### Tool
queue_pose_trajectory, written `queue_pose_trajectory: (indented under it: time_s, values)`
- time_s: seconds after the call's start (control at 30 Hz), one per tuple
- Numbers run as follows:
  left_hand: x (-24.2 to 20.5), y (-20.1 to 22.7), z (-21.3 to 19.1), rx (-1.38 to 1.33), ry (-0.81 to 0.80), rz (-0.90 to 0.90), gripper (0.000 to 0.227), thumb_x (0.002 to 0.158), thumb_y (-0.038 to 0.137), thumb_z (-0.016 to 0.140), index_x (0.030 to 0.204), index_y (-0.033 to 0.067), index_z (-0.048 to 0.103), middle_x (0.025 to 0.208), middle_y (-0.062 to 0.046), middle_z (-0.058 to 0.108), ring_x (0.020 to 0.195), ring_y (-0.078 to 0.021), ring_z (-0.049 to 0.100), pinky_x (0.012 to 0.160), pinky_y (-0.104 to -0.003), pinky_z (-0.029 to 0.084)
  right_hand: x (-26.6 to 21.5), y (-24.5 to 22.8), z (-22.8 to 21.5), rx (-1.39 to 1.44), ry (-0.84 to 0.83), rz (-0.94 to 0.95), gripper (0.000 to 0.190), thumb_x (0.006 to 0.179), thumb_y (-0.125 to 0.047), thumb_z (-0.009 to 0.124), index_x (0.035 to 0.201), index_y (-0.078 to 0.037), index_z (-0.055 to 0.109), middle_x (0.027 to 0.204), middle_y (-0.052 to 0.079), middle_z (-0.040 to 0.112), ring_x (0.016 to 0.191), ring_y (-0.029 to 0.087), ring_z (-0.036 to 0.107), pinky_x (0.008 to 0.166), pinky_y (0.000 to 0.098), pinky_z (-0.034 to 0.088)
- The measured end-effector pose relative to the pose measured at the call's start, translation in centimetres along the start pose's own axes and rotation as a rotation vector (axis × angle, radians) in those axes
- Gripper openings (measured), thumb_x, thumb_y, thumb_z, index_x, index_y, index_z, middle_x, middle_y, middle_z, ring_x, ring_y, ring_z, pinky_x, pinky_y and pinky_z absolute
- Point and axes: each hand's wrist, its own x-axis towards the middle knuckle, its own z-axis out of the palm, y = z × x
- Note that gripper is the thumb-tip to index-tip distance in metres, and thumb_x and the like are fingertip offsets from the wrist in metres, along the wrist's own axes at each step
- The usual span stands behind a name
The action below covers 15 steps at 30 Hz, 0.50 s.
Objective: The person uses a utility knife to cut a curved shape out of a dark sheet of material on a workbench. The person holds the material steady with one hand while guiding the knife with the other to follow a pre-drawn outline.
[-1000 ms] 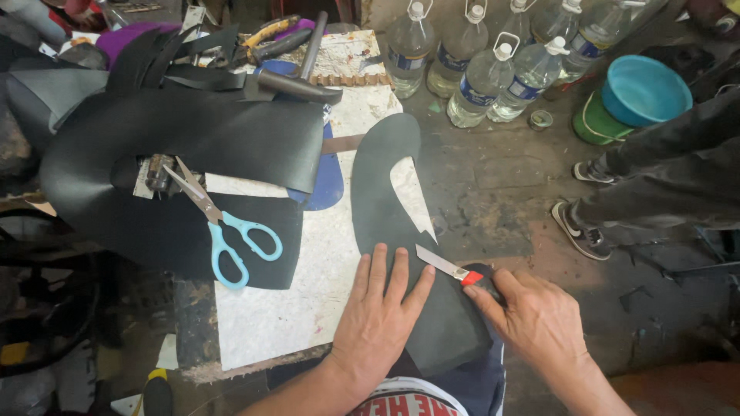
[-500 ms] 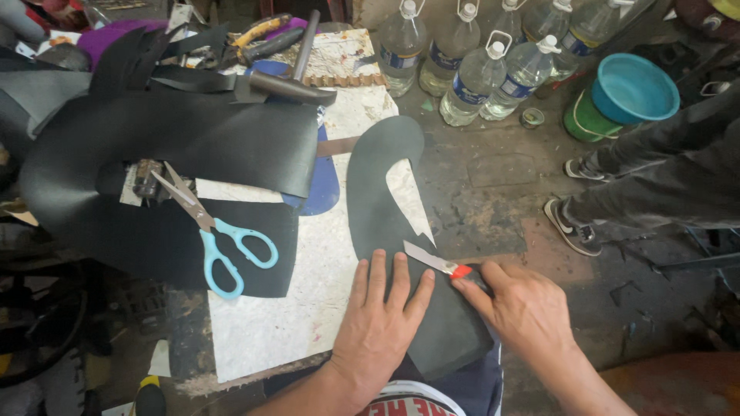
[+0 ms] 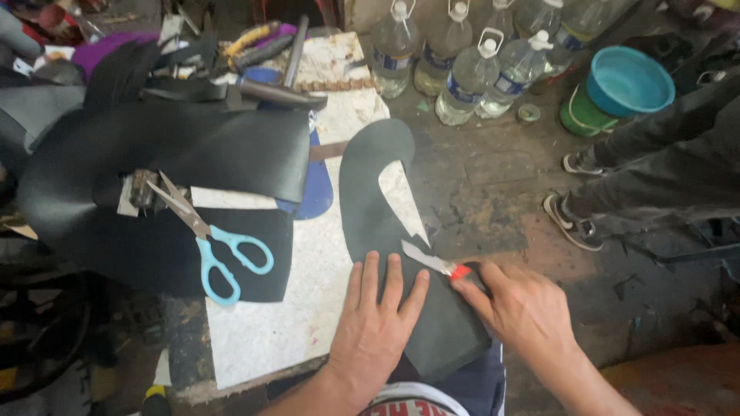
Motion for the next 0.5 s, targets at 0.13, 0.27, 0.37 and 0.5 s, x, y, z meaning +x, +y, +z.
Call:
queue_pose_trajectory:
  time_s: [0.13, 0.27, 0.37, 0.5]
  values:
    - [0.0, 0.0, 0.2, 0.000, -0.011, 0.020, 0.045, 0.099, 0.011, 0.047, 0.142, 0.0140, 0.059, 0.137, -0.028, 0.056, 0.126, -0.0558, 0.051, 0.109, -0.065, 0.042, 0.2, -0.2, 0.2, -0.002, -0.033, 0.050, 0.056, 0.093, -0.070, 0.057, 0.070, -0.020, 0.051, 0.062, 0.003, 0.057, 0.056, 0.032, 0.061, 0.047, 0.0471, 0.045]
    - [0.0, 0.2, 0.3, 0.039, 0.001, 0.010, 0.044, 0.100, 0.010, 0.048, 0.142, 0.0151, 0.058, 0.137, -0.027, 0.056, 0.125, -0.0546, 0.052, 0.108, -0.063, 0.044, 0.8, -0.5, 0.3, 0.040, 0.016, -0.001, 0.054, 0.095, -0.068, 0.059, 0.071, -0.020, 0.050, 0.063, 0.002, 0.057, 0.059, 0.029, 0.062, 0.047, 0.0438, 0.045]
    - [-0.1, 0.1, 0.3, 0.050, -0.012, 0.012, 0.045, 0.099, 0.011, 0.048, 0.143, 0.0161, 0.058, 0.138, -0.027, 0.055, 0.126, -0.0550, 0.051, 0.108, -0.063, 0.043, -0.2, -0.1, 0.5, 0.016, 0.012, 0.024, 0.053, 0.093, -0.069, 0.058, 0.073, -0.021, 0.053, 0.063, 0.003, 0.059, 0.057, 0.031, 0.062, 0.048, 0.0444, 0.046]
    - [0.1, 0.1, 0.0, 0.038, -0.024, 0.021, 0.045, 0.098, 0.010, 0.048, 0.142, 0.0144, 0.059, 0.137, -0.027, 0.056, 0.125, -0.0557, 0.051, 0.108, -0.064, 0.043, 1.4, -0.5, 0.3, 0.040, -0.040, 0.032, 0.055, 0.093, -0.070, 0.059, 0.070, -0.021, 0.052, 0.063, 0.004, 0.059, 0.061, 0.032, 0.064, 0.049, 0.0468, 0.046]
